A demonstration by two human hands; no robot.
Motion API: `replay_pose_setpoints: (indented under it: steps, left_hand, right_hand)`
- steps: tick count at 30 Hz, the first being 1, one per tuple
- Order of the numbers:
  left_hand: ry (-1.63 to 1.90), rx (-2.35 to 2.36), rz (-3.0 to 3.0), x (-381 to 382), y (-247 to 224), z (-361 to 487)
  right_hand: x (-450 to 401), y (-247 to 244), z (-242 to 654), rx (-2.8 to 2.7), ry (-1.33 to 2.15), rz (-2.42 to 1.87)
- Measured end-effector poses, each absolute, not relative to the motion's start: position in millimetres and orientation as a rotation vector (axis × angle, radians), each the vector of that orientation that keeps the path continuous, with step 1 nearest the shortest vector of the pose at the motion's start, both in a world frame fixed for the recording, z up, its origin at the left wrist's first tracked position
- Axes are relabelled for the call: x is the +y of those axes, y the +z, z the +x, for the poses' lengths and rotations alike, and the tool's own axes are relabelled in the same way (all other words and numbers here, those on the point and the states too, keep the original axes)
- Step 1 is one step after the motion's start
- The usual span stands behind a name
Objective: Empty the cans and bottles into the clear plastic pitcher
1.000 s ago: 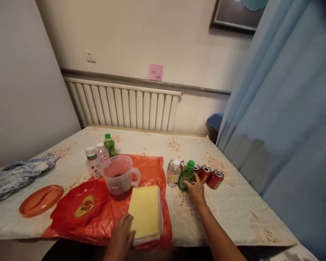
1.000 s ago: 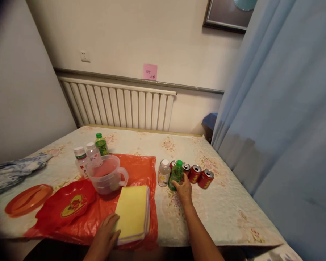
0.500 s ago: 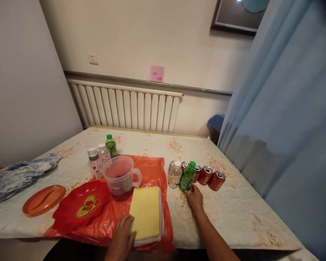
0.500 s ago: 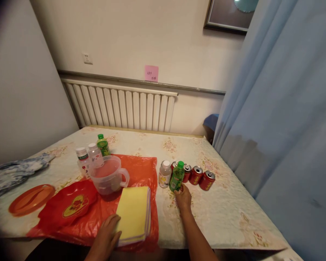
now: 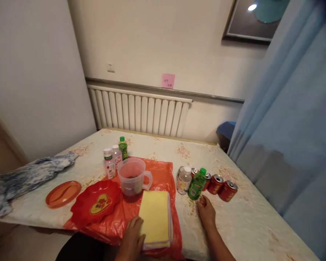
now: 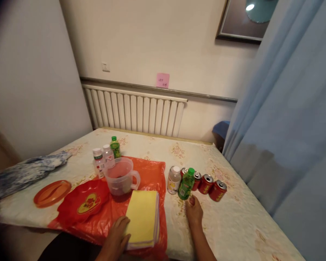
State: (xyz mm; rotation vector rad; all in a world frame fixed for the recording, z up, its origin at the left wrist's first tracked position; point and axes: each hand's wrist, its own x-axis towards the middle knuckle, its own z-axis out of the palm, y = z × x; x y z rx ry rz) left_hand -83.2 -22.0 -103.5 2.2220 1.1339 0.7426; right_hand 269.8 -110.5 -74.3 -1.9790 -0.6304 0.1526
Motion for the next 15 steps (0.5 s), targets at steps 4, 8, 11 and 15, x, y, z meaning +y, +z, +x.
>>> replay_pose_setpoints:
  steps: [4, 8, 11, 15]
  left_hand:
    - [0.715, 1.122, 2.187, -23, -107, -86]
    - [0.749, 1.081, 2.163, -19, -109, -89]
    - [0.813, 1.035, 2.138, -15, -109, -92]
    - [0.861, 0.957, 2.102, -8, -110, -98]
  right_hand:
    - [-132, -81, 245, -0.542, 0.160, -2.020]
    - [-136, -77, 217, -0.575, 0.281, -1.990]
    - [-118, -49, 198, -0.635, 0.361, -1.866]
    - [-72, 24, 174, -0.817, 0.351, -1.697]
